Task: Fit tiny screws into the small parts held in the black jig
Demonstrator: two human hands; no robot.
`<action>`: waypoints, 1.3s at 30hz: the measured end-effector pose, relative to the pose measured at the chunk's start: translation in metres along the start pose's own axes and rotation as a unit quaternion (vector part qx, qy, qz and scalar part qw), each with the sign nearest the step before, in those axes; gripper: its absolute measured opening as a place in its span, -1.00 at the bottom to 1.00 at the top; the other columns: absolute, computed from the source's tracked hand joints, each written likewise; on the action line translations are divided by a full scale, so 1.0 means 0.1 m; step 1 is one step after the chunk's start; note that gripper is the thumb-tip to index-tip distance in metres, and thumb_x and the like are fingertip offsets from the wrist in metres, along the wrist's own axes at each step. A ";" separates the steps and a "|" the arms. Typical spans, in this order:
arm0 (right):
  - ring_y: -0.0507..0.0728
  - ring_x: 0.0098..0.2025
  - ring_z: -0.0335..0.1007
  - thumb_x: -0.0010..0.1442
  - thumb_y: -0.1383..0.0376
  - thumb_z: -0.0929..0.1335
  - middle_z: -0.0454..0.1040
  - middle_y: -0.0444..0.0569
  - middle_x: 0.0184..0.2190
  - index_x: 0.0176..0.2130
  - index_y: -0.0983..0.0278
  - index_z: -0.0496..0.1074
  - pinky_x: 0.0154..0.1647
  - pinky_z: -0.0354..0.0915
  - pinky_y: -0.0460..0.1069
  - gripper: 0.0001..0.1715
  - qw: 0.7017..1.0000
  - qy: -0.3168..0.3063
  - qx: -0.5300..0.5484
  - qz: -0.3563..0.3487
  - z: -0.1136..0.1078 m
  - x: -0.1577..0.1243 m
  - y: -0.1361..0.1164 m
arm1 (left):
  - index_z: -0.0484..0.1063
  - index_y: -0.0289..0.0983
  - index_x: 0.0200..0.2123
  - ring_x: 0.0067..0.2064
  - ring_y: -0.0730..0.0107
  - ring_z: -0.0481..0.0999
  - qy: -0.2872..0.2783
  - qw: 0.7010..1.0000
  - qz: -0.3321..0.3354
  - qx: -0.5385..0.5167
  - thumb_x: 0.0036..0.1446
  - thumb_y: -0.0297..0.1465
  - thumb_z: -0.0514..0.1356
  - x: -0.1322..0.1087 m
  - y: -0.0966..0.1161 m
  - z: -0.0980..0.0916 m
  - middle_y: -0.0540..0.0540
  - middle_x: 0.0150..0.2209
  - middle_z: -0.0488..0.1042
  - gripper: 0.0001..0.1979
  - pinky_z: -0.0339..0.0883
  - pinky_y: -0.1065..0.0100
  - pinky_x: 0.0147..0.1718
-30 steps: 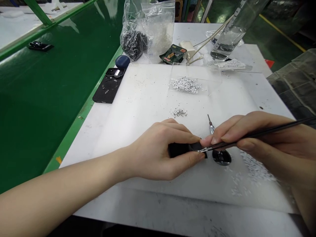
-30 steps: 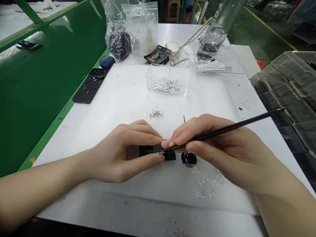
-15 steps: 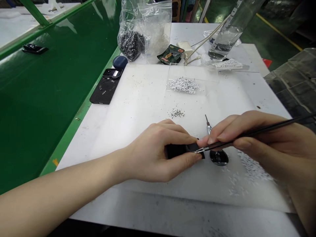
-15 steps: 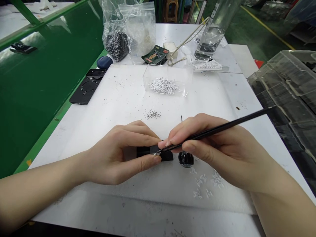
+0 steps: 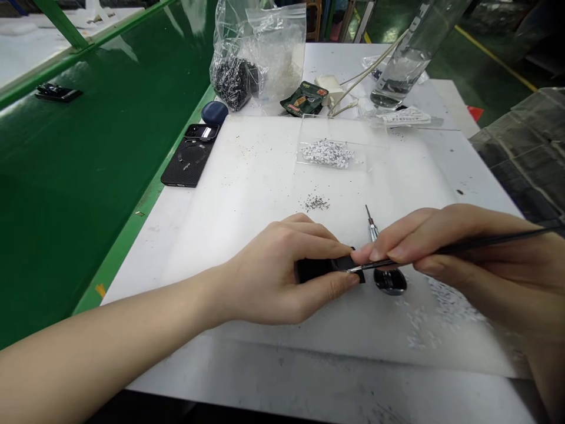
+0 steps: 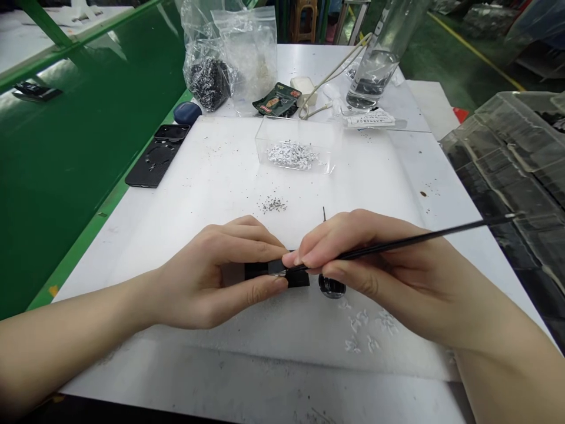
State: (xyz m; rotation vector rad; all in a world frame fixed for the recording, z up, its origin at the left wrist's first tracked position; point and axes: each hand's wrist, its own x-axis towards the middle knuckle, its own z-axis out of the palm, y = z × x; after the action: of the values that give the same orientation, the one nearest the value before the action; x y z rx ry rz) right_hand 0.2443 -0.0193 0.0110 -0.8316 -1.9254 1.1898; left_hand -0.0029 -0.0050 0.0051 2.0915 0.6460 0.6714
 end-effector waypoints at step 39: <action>-0.08 -0.36 0.57 0.13 0.29 0.50 0.66 -0.39 -0.28 -0.19 -0.05 0.61 -0.32 0.48 -0.25 -0.76 0.922 0.233 -0.272 0.147 0.37 0.27 0.12 | 0.62 -0.46 -0.17 -0.20 0.42 0.59 0.014 1.000 -0.014 -0.014 0.22 -0.46 0.25 0.02 0.02 0.01 -0.15 -0.20 0.66 -0.80 0.38 0.43 -0.04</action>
State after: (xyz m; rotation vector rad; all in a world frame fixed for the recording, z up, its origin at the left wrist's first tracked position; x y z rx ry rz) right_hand 0.2004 -0.0099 -0.0051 -1.5848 -1.7695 0.5172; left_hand -0.0005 -0.0057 0.0063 2.0472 0.6770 0.6922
